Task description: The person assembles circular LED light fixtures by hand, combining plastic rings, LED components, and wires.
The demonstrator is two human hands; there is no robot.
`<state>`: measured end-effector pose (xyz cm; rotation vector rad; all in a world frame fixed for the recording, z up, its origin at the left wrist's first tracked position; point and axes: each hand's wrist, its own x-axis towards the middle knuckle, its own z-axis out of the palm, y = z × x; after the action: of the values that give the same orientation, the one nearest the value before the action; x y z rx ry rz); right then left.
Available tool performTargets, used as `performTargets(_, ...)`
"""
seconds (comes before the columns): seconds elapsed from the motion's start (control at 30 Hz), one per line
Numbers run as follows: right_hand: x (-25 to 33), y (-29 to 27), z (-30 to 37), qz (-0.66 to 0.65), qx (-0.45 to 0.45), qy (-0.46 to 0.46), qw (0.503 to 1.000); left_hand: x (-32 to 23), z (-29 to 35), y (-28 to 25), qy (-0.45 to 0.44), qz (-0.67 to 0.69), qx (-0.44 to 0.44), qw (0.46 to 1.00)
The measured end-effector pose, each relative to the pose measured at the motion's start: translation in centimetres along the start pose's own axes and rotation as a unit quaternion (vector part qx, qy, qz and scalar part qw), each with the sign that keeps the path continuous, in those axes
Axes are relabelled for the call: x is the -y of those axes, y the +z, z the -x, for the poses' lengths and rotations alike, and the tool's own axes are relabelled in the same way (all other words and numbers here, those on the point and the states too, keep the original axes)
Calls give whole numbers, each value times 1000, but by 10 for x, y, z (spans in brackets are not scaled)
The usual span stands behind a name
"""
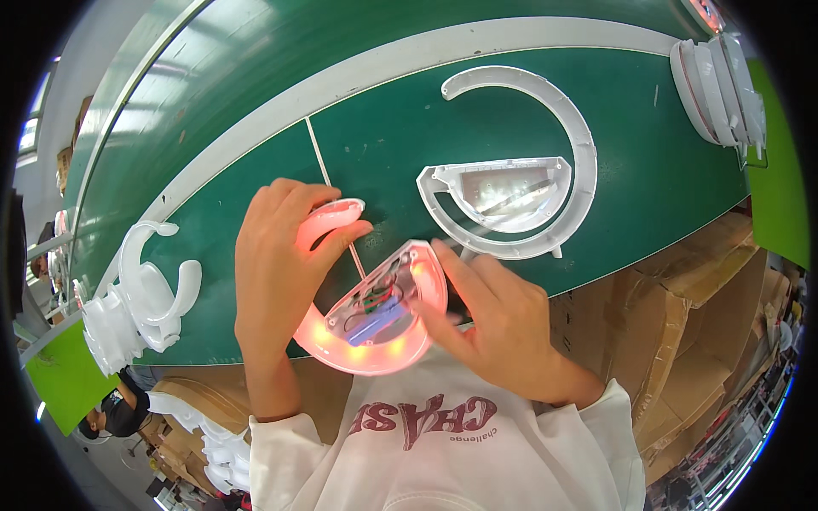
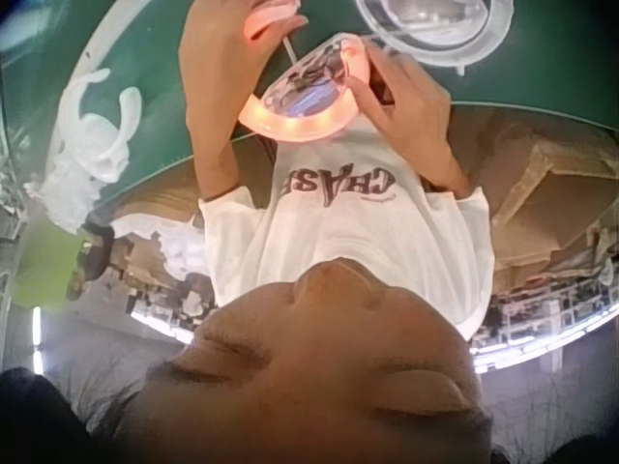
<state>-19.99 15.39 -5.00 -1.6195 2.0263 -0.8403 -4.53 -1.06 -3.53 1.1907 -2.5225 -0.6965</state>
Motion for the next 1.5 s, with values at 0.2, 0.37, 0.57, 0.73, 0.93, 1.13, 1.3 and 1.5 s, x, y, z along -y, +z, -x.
performTargets(0.2, -3, 3, -3, -23, -24, -2, 999, 2, 13, -1, 180, -39, -118, 976)
performTargets(0.37, -13, 5, -1, -60, -29, -26, 997, -14, 55, -4, 262, -104, -47, 958)
performTargets(0.57, -20, 12, 1, -107, -24, -21, 994, -20, 46, 1, 263, -165, 29, 950)
performTargets(0.73, -23, 15, 2, -106, -16, -22, 994, -15, 40, 2, 254, -170, 70, 950)
performTargets(0.93, -23, 20, 0, -99, -37, -46, 993, -14, 31, -6, 239, -98, 134, 957)
performTargets(1.13, -31, -20, 11, -111, 11, -50, 992, 2, 61, -45, 89, 26, -34, 995)
performTargets(1.3, -40, -56, -6, 123, -104, -102, 982, 16, 98, -51, -160, 133, 16, 978)
performTargets(1.5, -45, -67, -14, 276, 73, -187, 940, 17, 105, -25, -200, 393, 67, 895)
